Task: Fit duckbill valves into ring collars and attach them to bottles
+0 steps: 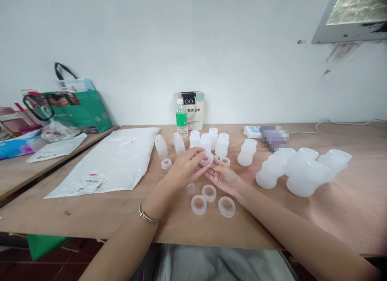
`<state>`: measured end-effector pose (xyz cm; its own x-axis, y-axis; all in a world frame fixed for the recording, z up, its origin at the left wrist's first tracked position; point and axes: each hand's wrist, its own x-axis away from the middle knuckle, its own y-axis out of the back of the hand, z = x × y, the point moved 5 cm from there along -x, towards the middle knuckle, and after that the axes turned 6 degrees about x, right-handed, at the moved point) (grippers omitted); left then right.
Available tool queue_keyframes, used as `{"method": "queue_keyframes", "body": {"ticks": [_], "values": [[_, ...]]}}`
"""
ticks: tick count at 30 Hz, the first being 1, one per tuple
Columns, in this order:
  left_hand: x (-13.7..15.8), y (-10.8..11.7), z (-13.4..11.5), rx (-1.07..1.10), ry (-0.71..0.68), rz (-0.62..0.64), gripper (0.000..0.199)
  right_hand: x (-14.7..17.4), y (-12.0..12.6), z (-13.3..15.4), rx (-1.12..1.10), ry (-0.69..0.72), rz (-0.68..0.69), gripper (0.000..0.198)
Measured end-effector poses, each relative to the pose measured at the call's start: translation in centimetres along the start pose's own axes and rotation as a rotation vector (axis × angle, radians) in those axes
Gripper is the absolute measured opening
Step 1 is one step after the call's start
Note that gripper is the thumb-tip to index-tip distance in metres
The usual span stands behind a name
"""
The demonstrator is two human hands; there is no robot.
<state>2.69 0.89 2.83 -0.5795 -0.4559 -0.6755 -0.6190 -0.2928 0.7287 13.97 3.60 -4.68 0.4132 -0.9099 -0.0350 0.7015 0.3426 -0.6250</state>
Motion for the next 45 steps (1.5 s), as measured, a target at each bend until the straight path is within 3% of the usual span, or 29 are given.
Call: {"method": "queue_keyframes", "body": {"ticks": [5, 9, 15, 18, 24, 30, 37, 45], "values": [[0.1, 0.5, -0.4, 0.073, 0.003, -0.098, 0.033, 0.0, 0.0, 0.2, 0.131, 0.019, -0.033, 0.021], [0.0, 0.5, -0.6, 0.061, 0.011, -0.089, 0.045, -0.1, -0.3, 0.5, 0.211, 0.048, -0.035, 0.022], [-0.1, 0.7, -0.5, 0.042, 0.096, -0.188, 0.027, 0.2, -0.8, 0.8, 0.219, 0.084, 0.041, 0.01], [-0.1, 0.9, -0.6, 0.03, 0.1, -0.211, 0.027, 0.2, -0.7, 0.8, 0.218, 0.078, 0.058, 0.011], [0.0, 0.6, -1.1, 0.115, 0.088, -0.136, 0.027, -0.3, 0.3, 0.4, 0.273, 0.037, 0.017, 0.012], [-0.1, 0.7, -1.4, 0.164, 0.037, -0.159, 0.026, -0.2, 0.4, 0.6, 0.242, 0.028, -0.003, 0.013], [-0.1, 1.1, -0.5, 0.157, 0.091, -0.228, 0.027, -0.2, 0.3, 0.5, 0.219, 0.034, 0.043, 0.013], [-0.1, 1.4, -1.1, 0.175, 0.066, -0.259, 0.026, -0.3, 0.1, 1.4, 0.252, 0.085, -0.02, 0.016]]}}
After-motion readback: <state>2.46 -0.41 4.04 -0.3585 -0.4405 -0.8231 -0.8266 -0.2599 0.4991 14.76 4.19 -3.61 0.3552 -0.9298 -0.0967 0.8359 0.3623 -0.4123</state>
